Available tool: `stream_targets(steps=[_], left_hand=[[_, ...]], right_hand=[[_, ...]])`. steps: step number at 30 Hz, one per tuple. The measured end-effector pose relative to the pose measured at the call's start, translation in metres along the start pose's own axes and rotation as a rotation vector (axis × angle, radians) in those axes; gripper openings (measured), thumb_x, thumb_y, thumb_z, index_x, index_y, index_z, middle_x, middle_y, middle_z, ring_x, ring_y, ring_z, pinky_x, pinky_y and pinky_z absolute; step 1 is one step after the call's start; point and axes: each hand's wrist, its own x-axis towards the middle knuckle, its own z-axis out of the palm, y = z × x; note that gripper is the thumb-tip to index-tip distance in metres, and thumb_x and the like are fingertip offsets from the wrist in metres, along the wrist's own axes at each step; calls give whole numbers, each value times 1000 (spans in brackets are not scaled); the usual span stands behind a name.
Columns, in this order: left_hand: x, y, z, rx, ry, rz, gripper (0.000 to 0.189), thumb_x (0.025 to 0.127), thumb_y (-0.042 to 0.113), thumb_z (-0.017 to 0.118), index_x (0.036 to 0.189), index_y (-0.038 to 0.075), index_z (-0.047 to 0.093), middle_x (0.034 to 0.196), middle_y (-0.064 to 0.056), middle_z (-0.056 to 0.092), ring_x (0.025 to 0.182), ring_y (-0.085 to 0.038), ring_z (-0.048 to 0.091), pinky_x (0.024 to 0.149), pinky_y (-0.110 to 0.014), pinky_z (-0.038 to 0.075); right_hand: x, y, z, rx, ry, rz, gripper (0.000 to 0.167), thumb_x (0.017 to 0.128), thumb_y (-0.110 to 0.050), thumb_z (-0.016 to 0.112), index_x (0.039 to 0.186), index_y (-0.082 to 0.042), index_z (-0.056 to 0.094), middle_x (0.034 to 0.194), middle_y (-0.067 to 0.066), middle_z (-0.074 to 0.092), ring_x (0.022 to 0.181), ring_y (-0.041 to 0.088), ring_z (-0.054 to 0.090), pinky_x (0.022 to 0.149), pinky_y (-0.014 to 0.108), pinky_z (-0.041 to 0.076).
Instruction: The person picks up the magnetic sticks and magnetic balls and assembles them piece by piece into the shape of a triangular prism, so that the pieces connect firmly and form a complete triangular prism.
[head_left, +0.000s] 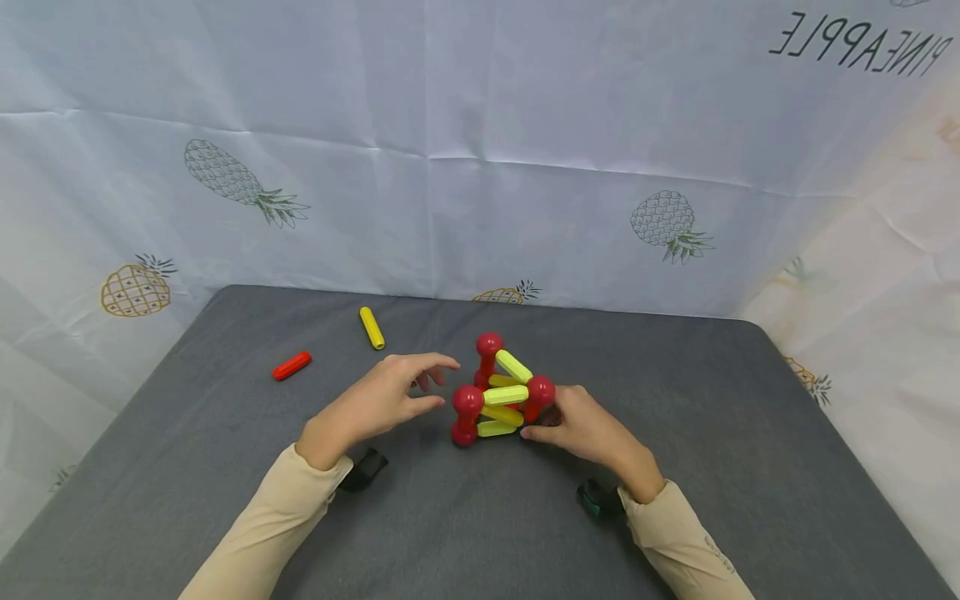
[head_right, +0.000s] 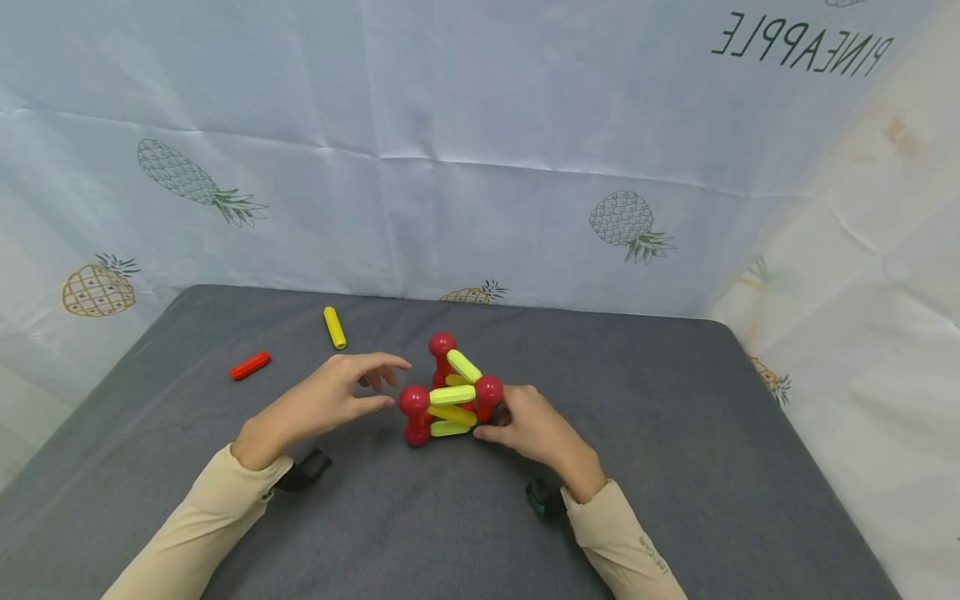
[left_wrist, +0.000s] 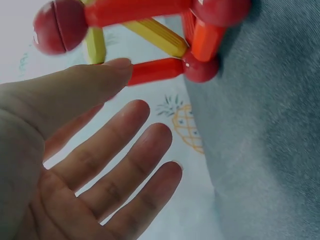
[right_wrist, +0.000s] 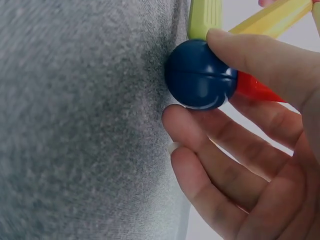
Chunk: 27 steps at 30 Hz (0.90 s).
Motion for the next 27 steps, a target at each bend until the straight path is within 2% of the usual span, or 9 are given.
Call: stream_targets(steps=[8,18,22,27], left_hand=[[1,-10,-1,1,52,-52,42,89,9,74,129,10,62,108,-10,71,93,-18,65,85,-40,55],[3,-26,-4,7,124,-73,38,89,10,73,126,7,64,103,-10,71,89,-17,65,83,-38,55],[2,-33,-4,-7,138,-92,37,90,10,72,126,5,64,104,-10,71,90,-18,65,84,-39,54],[2,-40,-5,-17,166,-109,34,91,11,71,124,5,64,106,-13,71,91,-21,65,84,-41,53]], right_hand=[[0,-1,-2,-11,16,-18,36,86,-15,77,116,-1,62,103,12,72,77,14,72,69,23,58],[1,5,-1,-23,42,-29,32,90,-13,73,118,-3,60,100,9,72,80,12,70,71,22,56],[2,7,1,-21,66,-15,31,91,-12,70,119,-2,60,106,11,70,87,17,71,76,28,58],[3,6,2,-19,136,17,37,90,-9,72,123,-2,58,113,14,68,93,23,73,80,35,60]])
